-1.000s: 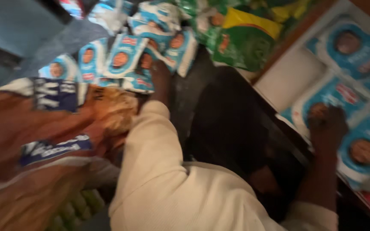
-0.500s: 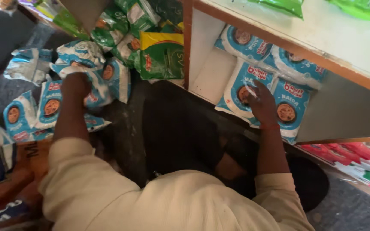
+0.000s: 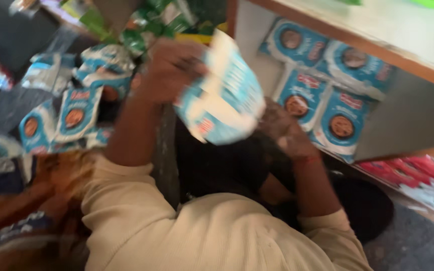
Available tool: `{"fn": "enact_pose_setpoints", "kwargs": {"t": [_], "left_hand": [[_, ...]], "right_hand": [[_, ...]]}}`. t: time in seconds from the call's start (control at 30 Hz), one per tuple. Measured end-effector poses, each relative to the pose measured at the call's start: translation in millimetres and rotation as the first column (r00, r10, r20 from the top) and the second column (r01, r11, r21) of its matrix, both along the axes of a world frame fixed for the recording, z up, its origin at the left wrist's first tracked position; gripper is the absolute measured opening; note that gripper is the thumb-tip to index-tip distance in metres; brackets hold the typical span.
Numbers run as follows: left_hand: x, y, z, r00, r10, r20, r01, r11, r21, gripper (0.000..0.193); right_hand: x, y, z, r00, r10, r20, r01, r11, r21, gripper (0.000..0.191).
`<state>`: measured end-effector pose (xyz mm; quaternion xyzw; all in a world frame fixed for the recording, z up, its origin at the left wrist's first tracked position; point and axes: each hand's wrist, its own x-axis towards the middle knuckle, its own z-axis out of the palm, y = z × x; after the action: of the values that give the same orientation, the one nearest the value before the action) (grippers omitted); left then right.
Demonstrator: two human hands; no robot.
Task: The person sits on the floor in front of a wooden shelf and places blue packaged maida flour packets one at a time into a shelf cubby, stacking and aligning them with both hands. They pick packets from a pile on the floor beside them and press the stack flat to tidy it.
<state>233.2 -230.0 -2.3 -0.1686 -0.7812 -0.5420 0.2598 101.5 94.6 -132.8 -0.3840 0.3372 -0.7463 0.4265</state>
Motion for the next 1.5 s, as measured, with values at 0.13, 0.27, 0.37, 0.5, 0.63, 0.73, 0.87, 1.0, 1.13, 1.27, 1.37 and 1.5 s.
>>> {"fn": "enact_pose_setpoints", "kwargs": {"t": [0.13, 0.27, 0.37, 0.5, 0.63, 0.73, 0.87, 1.0, 1.13, 1.27, 1.37, 1.5], "left_hand": [[-65, 78, -51, 0.965, -0.222, 0.141, 0.221, 0.975, 0.021, 0.018], [-121, 137, -109, 0.811, -0.503, 0.300, 0.321, 0.810, 0.490, 0.020], [-149, 160, -139, 0.857, -0.453, 0.248, 0.286, 0.816, 0.503, 0.019], [-163, 143, -146, 0.955, -0.187, 0.230, 0.143, 0.971, 0.193, 0.016], [-132, 104, -143, 0.973, 0.215, 0.081, -0.219, 0.975, 0.043, 0.033], [-105, 110, -163, 0.966, 0.238, 0.098, -0.257, 0.880, 0.399, 0.036], [-110, 149, -219, 0.908, -0.089, 0.410, -0.372, 0.281, 0.885, 0.056], [-120, 176, -282, 0.828, -0.327, 0.456, -0.502, -0.069, 0.862, 0.067], [-123, 175, -324, 0.848, -0.376, 0.373, -0.457, -0.163, 0.874, 0.063], [-136, 175, -338, 0.788, -0.328, 0.521, -0.574, -0.083, 0.815, 0.047], [-142, 178, -340, 0.732, -0.333, 0.595, -0.652, -0.087, 0.753, 0.041], [-139, 179, -343, 0.800, -0.306, 0.516, -0.576, -0.154, 0.803, 0.048]], "right_hand": [[41, 0, -28, 0.881, -0.203, 0.427, 0.221, 0.975, 0.007, 0.102], [57, 17, -62, 0.657, -0.394, 0.643, 0.386, 0.908, 0.161, 0.097], [52, 30, -72, 0.615, -0.486, 0.621, 0.462, 0.860, 0.216, 0.094], [23, 38, -69, 0.613, -0.630, 0.476, 0.586, 0.767, 0.261, 0.090], [-36, 44, -67, 0.523, -0.851, 0.055, 0.823, 0.520, 0.229, 0.085], [-96, 28, -77, 0.140, -0.862, -0.487, 0.987, 0.158, 0.003, 0.082], [-134, -24, -90, -0.387, -0.241, -0.890, 0.921, -0.053, -0.386, 0.092], [-89, -102, -93, -0.012, 0.232, -0.973, 0.926, 0.371, 0.077, 0.059], [-49, -119, -71, 0.123, 0.397, -0.909, 0.873, 0.392, 0.290, 0.050], [-98, -103, -21, -0.008, 0.221, -0.975, 0.778, 0.615, 0.133, 0.067], [-131, -104, -2, -0.147, -0.227, -0.963, 0.800, 0.545, -0.251, 0.071], [-121, -133, -40, -0.300, -0.122, -0.946, 0.871, 0.369, -0.324, 0.082]]}}
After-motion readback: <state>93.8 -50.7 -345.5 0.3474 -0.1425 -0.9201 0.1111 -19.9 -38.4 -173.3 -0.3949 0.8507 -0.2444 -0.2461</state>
